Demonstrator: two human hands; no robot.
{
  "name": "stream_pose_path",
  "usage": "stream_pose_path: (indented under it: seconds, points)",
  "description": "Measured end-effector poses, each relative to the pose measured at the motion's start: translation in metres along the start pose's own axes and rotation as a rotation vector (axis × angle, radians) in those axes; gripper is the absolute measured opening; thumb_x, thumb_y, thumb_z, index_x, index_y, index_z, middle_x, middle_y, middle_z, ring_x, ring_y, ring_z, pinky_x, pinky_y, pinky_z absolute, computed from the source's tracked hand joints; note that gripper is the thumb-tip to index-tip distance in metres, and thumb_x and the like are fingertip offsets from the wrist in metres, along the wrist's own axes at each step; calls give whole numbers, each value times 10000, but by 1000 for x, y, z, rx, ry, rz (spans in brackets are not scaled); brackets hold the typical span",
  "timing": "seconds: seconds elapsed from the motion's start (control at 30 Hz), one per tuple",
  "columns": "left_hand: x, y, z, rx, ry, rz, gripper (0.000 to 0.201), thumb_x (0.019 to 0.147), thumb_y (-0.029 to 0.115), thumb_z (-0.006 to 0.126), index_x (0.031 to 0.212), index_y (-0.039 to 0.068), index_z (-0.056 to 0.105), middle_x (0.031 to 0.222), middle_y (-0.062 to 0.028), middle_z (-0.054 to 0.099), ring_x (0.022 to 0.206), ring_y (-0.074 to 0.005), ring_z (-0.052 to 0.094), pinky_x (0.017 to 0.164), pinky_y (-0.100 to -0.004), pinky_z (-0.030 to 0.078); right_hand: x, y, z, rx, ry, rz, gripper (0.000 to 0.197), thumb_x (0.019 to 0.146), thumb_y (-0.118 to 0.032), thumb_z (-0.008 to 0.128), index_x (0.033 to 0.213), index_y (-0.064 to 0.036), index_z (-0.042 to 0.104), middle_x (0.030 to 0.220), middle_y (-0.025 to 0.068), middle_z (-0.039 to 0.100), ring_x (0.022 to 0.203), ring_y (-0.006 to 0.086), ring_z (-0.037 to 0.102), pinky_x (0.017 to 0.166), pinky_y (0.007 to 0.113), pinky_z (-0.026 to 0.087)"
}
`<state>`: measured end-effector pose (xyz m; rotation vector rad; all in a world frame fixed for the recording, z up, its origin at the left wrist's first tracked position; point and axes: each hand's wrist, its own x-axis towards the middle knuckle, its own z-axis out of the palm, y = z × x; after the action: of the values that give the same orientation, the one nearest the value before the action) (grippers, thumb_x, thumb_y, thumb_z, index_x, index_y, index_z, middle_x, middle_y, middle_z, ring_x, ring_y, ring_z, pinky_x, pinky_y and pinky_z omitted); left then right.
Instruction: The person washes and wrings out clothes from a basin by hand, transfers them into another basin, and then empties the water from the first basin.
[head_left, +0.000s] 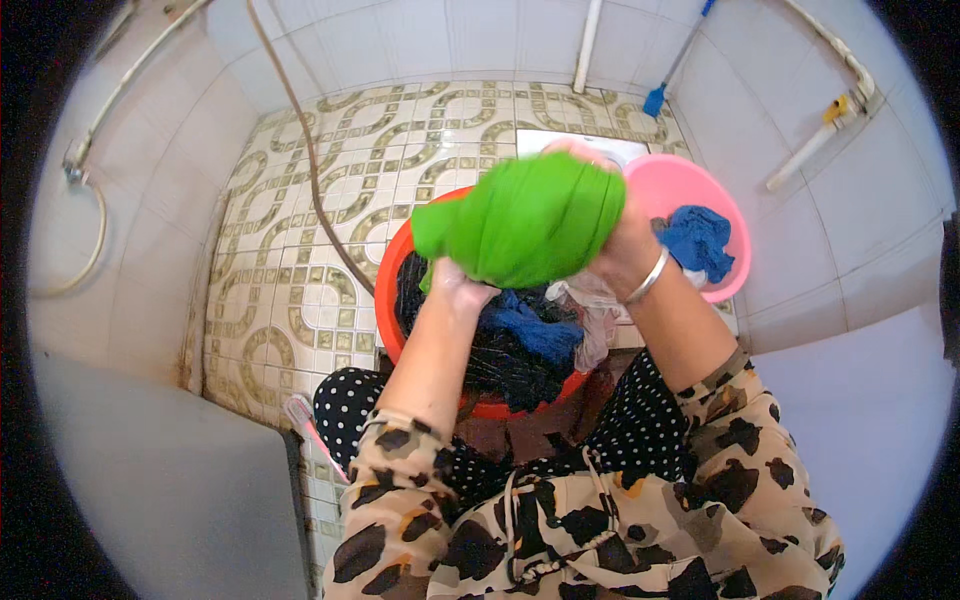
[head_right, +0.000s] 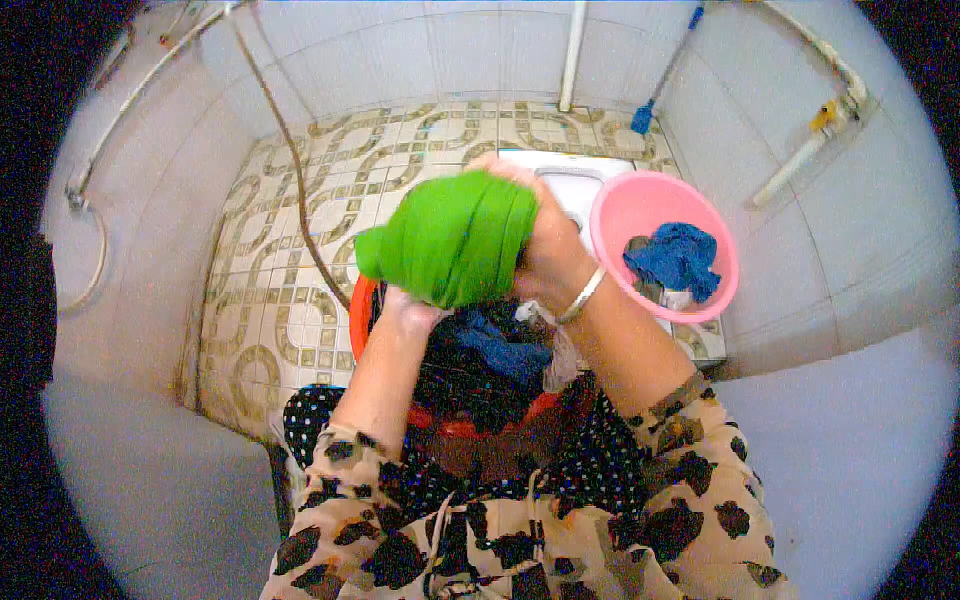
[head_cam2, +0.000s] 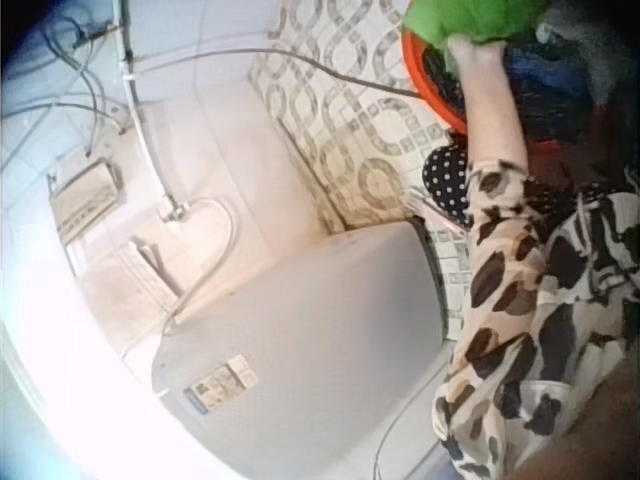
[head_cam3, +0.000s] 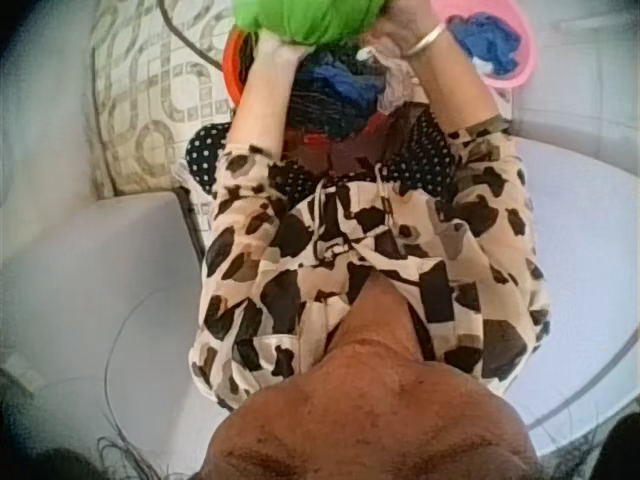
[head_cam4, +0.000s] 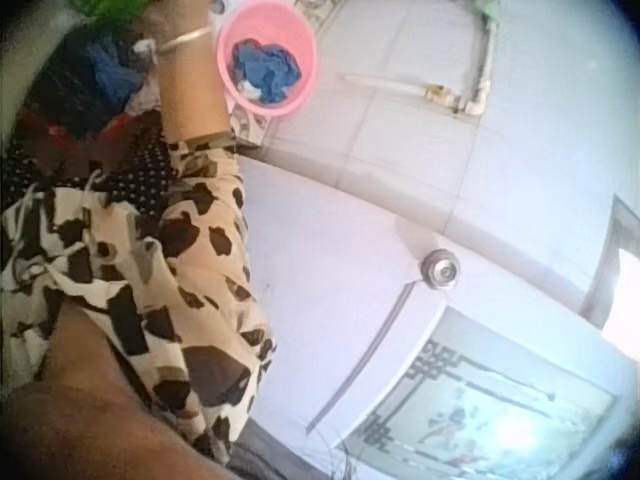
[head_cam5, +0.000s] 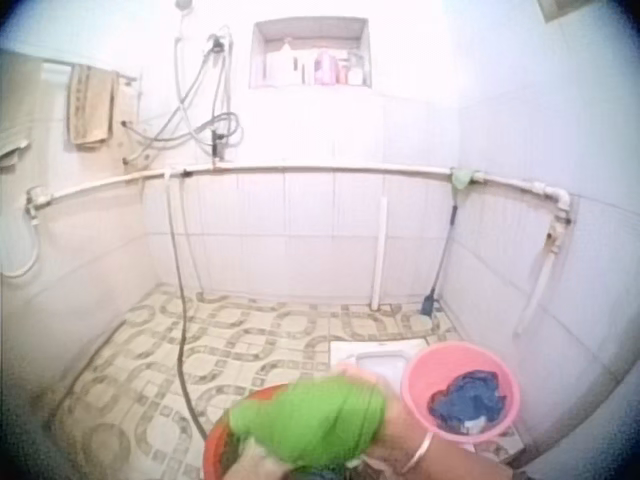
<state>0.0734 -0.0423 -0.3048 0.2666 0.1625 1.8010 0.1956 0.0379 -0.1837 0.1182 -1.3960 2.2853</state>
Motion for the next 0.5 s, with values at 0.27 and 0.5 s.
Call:
stream_pose_path:
  seconds: [0.27, 0.5]
  points:
    - [-15, -14, 84, 2, 380, -158, 324, 851, 232, 440, 1064, 8, 536, 1045, -142, 587, 927, -267, 581, 808, -414, 477, -14, 85, -115, 433, 640, 419, 332, 859, -282, 399, 968, -38, 595, 933, 93, 633, 843, 226, 604, 799, 365, 477]
    - [-20, -14, 89, -25, 305, -121, 380, 838, 301, 452, 1104, 41, 528, 1113, -115, 557, 1013, -269, 533, 880, -420, 413, -73, 115, -76, 795, 228, 158, 735, 726, -649, 487, 1259, -152, 395, 1308, 82, 400, 1168, 296, 405, 977, 501, 307]
